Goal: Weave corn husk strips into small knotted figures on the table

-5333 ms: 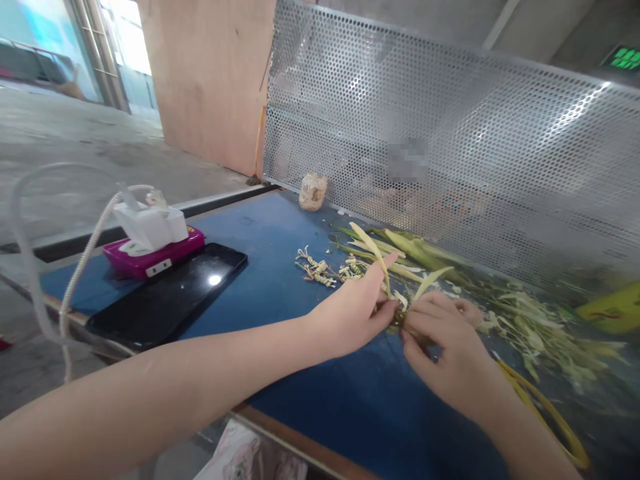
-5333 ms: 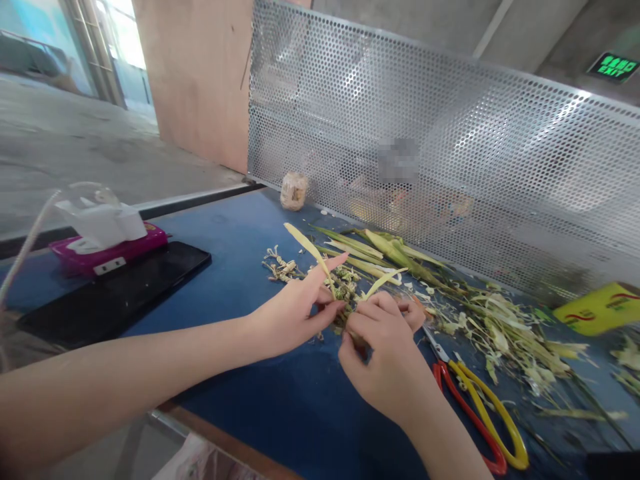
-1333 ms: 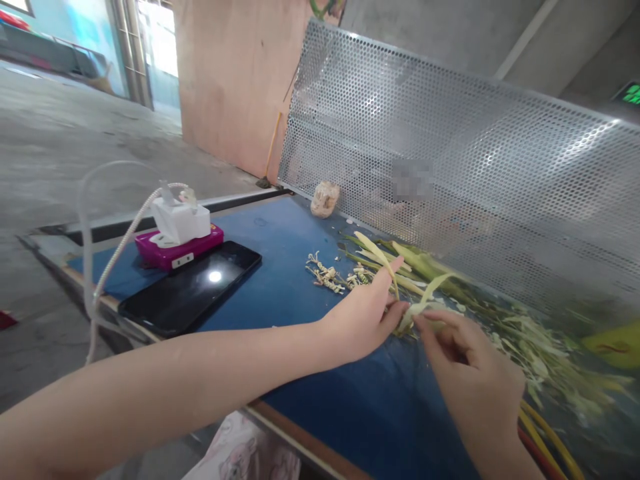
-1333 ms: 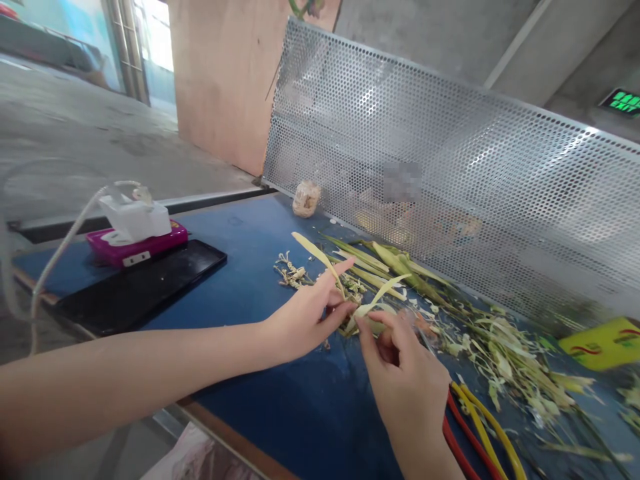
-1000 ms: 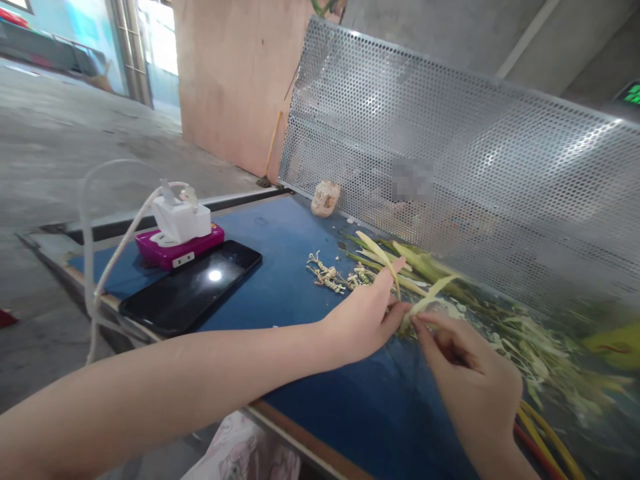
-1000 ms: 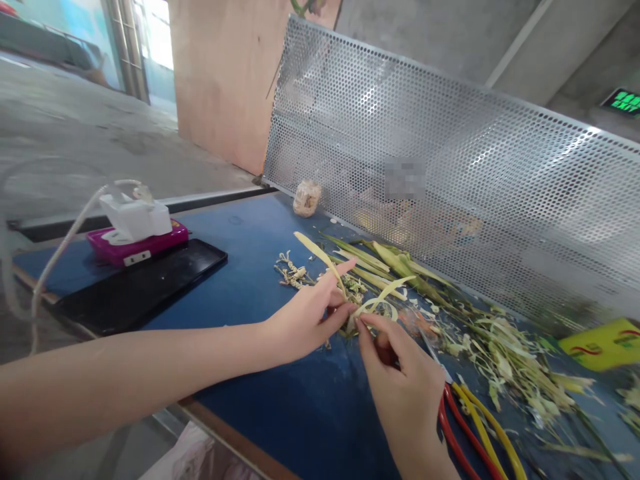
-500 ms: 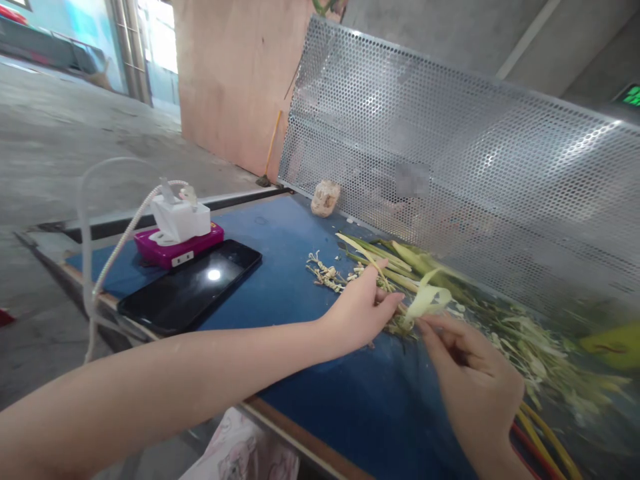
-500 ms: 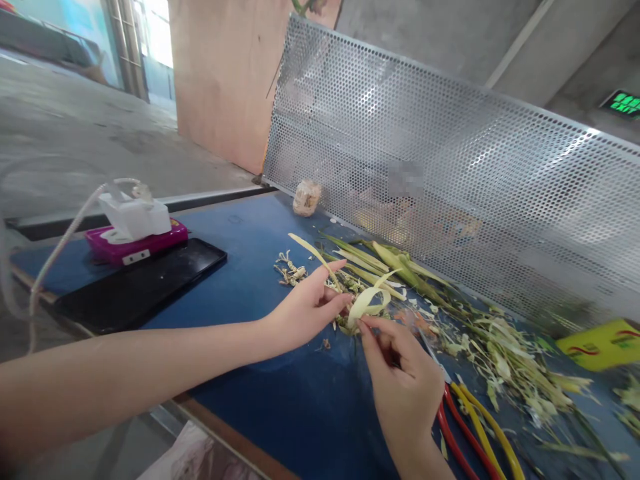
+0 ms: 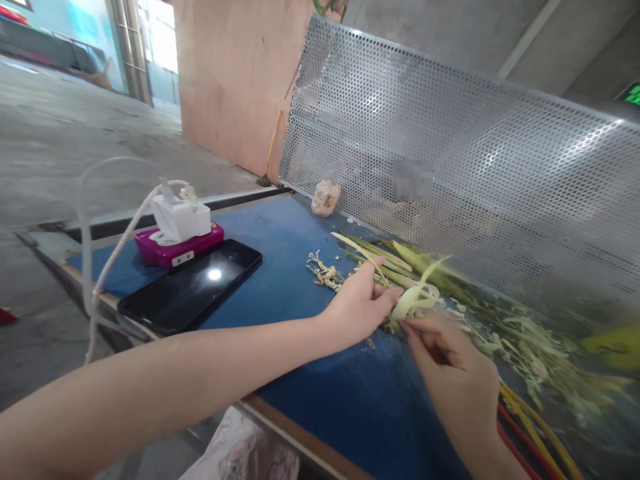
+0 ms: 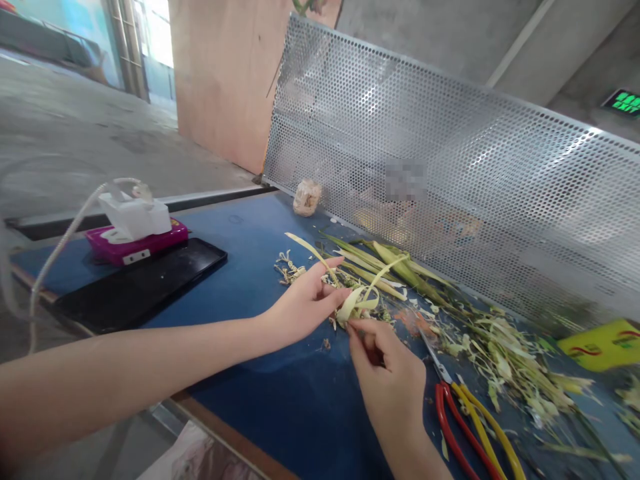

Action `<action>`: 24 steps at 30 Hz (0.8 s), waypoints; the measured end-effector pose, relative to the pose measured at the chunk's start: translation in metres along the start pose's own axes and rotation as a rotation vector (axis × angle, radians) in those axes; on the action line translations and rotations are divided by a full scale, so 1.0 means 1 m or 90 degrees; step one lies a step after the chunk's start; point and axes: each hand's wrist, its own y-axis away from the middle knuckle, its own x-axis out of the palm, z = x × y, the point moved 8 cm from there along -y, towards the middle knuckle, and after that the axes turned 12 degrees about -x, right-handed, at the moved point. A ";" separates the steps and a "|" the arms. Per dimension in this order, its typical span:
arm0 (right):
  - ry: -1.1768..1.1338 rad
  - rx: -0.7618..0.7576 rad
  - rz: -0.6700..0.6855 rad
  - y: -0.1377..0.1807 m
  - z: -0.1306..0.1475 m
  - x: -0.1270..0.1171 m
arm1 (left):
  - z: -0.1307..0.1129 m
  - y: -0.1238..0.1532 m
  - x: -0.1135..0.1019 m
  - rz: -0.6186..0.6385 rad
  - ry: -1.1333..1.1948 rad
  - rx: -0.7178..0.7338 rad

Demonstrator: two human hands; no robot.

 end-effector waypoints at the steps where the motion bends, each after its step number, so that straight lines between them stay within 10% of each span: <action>1: 0.018 -0.014 0.003 0.000 0.002 0.000 | 0.000 0.000 -0.001 -0.007 -0.002 0.006; 6: 0.070 -0.078 -0.006 -0.001 0.010 -0.006 | 0.000 -0.008 -0.012 -0.059 0.024 0.020; 13: 0.101 -0.198 0.425 0.013 0.001 0.049 | 0.000 -0.015 -0.024 -0.115 0.019 0.009; 24: 0.104 -0.249 0.411 0.014 -0.001 0.057 | -0.004 -0.010 -0.019 -0.100 -0.010 0.018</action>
